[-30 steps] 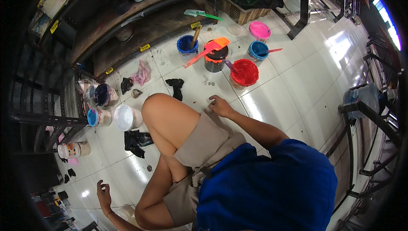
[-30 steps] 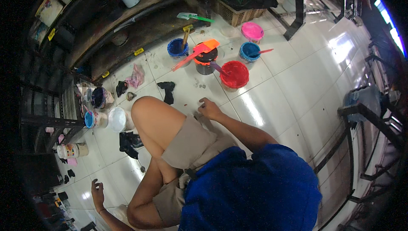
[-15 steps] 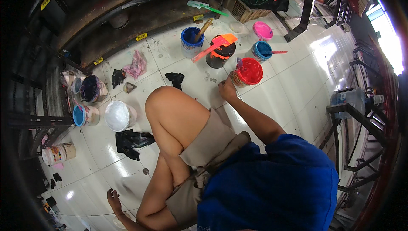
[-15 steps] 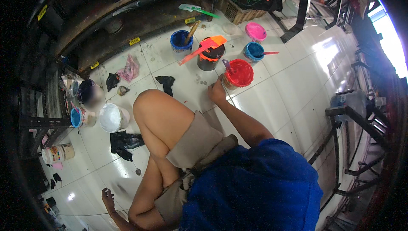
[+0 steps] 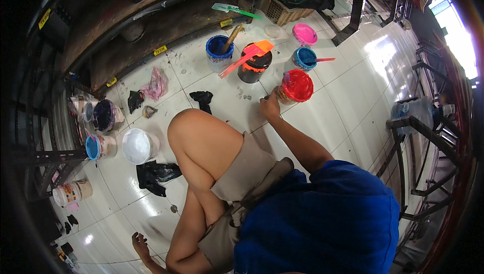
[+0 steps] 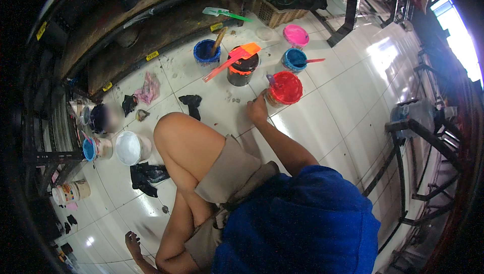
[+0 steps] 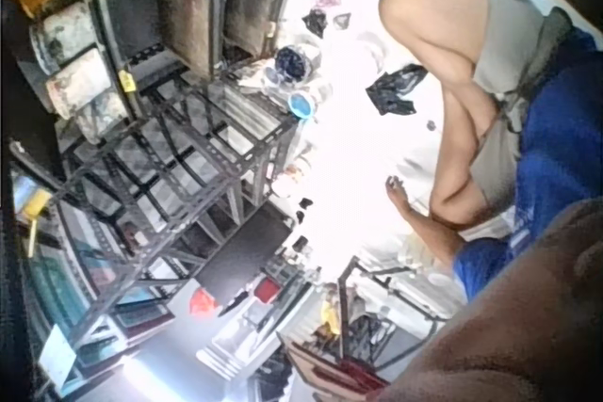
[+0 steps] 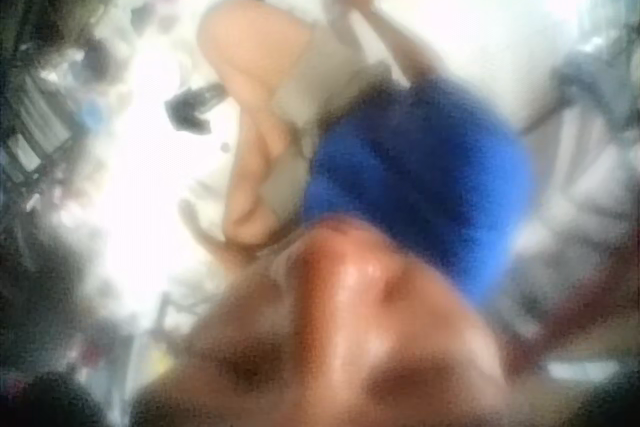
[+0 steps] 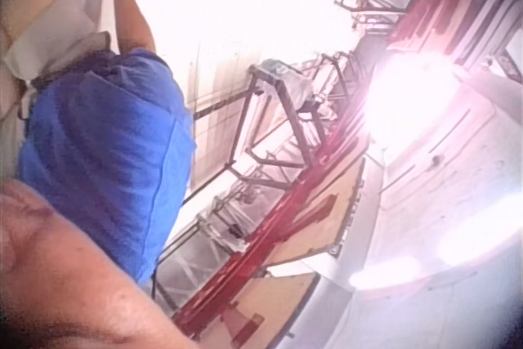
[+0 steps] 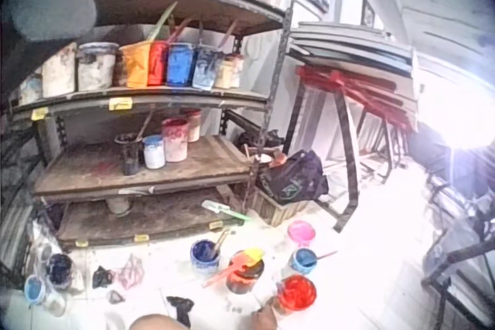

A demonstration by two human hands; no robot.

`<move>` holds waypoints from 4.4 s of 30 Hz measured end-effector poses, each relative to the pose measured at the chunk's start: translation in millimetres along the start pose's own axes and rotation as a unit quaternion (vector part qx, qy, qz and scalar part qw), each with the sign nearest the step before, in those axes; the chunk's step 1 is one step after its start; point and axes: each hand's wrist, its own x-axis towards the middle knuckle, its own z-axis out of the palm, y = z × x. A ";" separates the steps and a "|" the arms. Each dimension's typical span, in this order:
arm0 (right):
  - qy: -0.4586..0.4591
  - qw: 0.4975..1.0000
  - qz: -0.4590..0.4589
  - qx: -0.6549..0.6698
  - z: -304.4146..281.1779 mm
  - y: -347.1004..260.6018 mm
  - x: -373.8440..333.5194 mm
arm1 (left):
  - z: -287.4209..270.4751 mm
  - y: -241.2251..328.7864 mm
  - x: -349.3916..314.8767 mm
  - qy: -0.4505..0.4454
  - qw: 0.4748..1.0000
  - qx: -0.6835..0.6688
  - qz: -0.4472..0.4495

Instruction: The person wipes various plastic containers and jars with a cloth, cleaning off paint residue and other marks. The person handles each container individually, wiping the sides and bottoms before placing them back or setting them aside.

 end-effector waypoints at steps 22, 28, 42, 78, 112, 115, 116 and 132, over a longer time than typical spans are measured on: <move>0.089 0.987 -0.119 -0.062 -73.6 95.8 -37.0 | 0.5 -3.5 -12.2 0.018 0.999 0.031 -0.025; 0.162 0.985 0.017 0.054 -70.4 87.6 -12.6 | 1.5 6.7 -25.6 0.017 1.000 0.020 -0.014; -0.581 0.672 -0.425 0.174 -42.1 -322.3 -230.3 | 44.3 125.9 -13.9 0.039 0.985 0.009 0.169; -0.641 0.601 -0.458 0.133 255.1 -274.7 -308.0 | 125.0 157.6 2.1 -0.139 0.870 -0.471 0.045; -0.629 0.589 -0.506 0.041 248.3 -253.8 -290.8 | 132.0 150.4 -2.1 -0.062 0.891 -0.439 0.094; -0.588 0.584 -0.560 0.015 245.9 -255.6 -288.2 | 137.1 140.0 2.3 -0.091 0.895 -0.417 0.132; -0.594 0.573 -0.565 -0.009 246.7 -258.5 -284.4 | 139.5 138.4 4.6 -0.081 0.910 -0.376 0.152; -0.595 0.601 -0.534 0.006 240.4 -252.0 -288.1 | 139.7 143.9 8.7 0.198 0.946 -0.008 0.256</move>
